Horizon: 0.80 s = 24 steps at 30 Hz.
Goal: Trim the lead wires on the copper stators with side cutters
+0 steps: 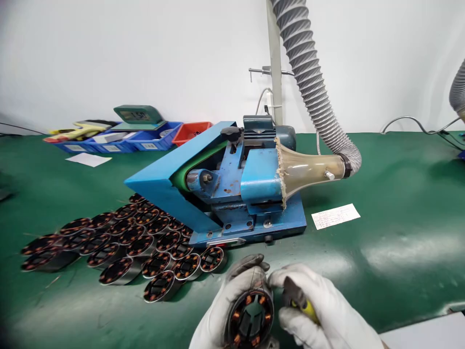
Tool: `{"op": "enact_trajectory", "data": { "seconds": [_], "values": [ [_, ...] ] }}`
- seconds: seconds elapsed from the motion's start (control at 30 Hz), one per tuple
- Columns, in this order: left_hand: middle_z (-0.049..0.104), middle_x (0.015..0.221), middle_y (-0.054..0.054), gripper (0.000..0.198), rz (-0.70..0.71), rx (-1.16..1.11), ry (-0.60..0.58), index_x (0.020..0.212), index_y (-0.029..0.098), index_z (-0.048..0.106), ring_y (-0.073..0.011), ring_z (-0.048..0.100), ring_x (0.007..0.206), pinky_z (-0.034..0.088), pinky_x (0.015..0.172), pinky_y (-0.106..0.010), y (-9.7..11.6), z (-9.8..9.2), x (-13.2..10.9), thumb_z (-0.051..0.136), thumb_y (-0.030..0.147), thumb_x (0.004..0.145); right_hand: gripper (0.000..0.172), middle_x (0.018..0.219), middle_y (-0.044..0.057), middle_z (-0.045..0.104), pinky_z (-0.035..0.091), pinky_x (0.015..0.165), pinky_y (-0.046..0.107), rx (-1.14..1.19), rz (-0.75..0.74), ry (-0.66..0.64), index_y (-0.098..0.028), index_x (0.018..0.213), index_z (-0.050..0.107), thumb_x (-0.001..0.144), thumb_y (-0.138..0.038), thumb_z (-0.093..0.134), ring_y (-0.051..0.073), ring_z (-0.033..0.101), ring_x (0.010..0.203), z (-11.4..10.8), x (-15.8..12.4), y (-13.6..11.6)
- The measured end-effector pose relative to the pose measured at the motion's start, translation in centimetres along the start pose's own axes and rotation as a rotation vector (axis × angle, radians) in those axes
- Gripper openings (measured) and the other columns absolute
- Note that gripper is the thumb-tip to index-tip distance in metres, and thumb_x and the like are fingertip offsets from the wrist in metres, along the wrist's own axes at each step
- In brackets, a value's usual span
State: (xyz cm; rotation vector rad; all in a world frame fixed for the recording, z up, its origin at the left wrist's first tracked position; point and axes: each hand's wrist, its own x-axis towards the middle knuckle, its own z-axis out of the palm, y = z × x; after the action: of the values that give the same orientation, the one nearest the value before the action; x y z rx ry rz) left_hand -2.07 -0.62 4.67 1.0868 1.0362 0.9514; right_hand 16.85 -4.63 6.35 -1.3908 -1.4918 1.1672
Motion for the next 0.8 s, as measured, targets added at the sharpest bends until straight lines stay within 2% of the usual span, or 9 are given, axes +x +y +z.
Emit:
{"op": "enact_trajectory", "data": {
  "seconds": [0.1,0.2,0.27,0.33,0.43,0.5,0.6,0.67,0.8],
  "values": [
    [0.070,0.097,-0.005,0.024,-0.164,-0.124,-0.033,0.096,0.025,0.067,-0.0250,0.067,0.093,0.054,0.083,-0.041,-1.1,-0.2,0.7,0.057,0.041,0.081,0.032,0.090,0.007,0.068,0.050,0.082,0.036,0.071,0.138,-0.008,-0.025,0.101,0.068,0.080,-0.047,0.060,0.026,0.062,0.090,1.1,-0.1,-0.3],
    [0.069,0.073,-0.003,0.029,-0.310,-0.258,-0.084,0.081,0.022,0.066,-0.0231,0.069,0.070,0.057,0.068,-0.040,-2.0,-0.3,1.5,0.053,0.048,0.082,0.038,0.077,0.005,0.066,0.052,0.071,0.033,0.390,0.317,-0.033,-0.020,0.093,0.067,0.074,-0.053,0.066,0.021,0.061,0.073,1.3,0.2,-0.6],
    [0.068,0.069,-0.003,0.033,-0.308,-0.292,-0.092,0.074,0.020,0.064,-0.0216,0.068,0.065,0.057,0.067,-0.039,-2.1,-0.2,1.8,0.056,0.051,0.080,0.036,0.066,0.001,0.060,0.049,0.054,0.028,0.668,0.248,-0.050,-0.019,0.077,0.065,0.073,-0.055,0.066,0.015,0.056,0.055,1.1,0.6,-0.5],
    [0.068,0.073,-0.005,0.035,-0.288,-0.345,-0.106,0.079,0.019,0.065,-0.0215,0.068,0.068,0.055,0.072,-0.040,-1.8,-0.1,1.6,0.061,0.054,0.075,0.030,0.064,-0.001,0.056,0.046,0.049,0.025,0.780,0.096,-0.006,-0.021,0.072,0.063,0.074,-0.050,0.067,0.013,0.053,0.051,1.0,1.0,-0.2],
    [0.069,0.088,-0.009,0.050,-0.240,-0.411,-0.155,0.096,0.020,0.065,-0.0253,0.067,0.081,0.053,0.078,-0.043,-1.0,0.1,0.5,0.072,0.057,0.063,0.018,0.081,0.001,0.060,0.049,0.056,0.026,0.501,-0.060,0.035,-0.027,0.088,0.069,0.073,-0.036,0.073,0.015,0.058,0.063,1.1,1.4,0.2],
    [0.068,0.095,-0.010,0.060,-0.217,-0.445,-0.208,0.105,0.022,0.062,-0.0275,0.066,0.089,0.051,0.081,-0.043,-0.7,0.3,-0.3,0.074,0.059,0.060,0.035,0.090,0.003,0.061,0.050,0.063,0.028,0.296,-0.114,-0.006,-0.029,0.100,0.070,0.067,-0.026,0.078,0.018,0.060,0.071,1.4,1.5,0.2],
    [0.069,0.090,-0.009,0.063,-0.185,-0.462,-0.262,0.109,0.022,0.060,-0.0270,0.066,0.088,0.050,0.082,-0.043,-1.0,0.5,-0.9,0.071,0.061,0.061,0.027,0.082,0.002,0.063,0.050,0.068,0.029,0.186,-0.176,0.030,-0.027,0.093,0.073,0.068,-0.018,0.075,0.019,0.061,0.073,1.9,1.7,-0.1],
    [0.070,0.084,-0.006,0.063,-0.172,-0.409,-0.243,0.108,0.023,0.061,-0.0253,0.068,0.079,0.052,0.077,-0.042,-1.5,0.5,-0.8,0.075,0.058,0.057,0.004,0.072,0.002,0.063,0.049,0.063,0.028,0.209,-0.115,0.077,-0.022,0.078,0.072,0.074,-0.022,0.070,0.017,0.059,0.065,2.0,2.0,-0.3],
    [0.071,0.081,-0.007,0.036,-0.218,-0.300,-0.176,0.092,0.022,0.068,-0.0273,0.070,0.080,0.055,0.072,-0.041,-2.4,0.1,0.4,0.066,0.052,0.072,0.024,0.057,-0.003,0.056,0.043,0.049,0.022,0.650,0.207,0.046,-0.017,0.067,0.061,0.066,-0.034,0.078,0.011,0.051,0.050,1.9,2.7,-0.9]
  ]
}}
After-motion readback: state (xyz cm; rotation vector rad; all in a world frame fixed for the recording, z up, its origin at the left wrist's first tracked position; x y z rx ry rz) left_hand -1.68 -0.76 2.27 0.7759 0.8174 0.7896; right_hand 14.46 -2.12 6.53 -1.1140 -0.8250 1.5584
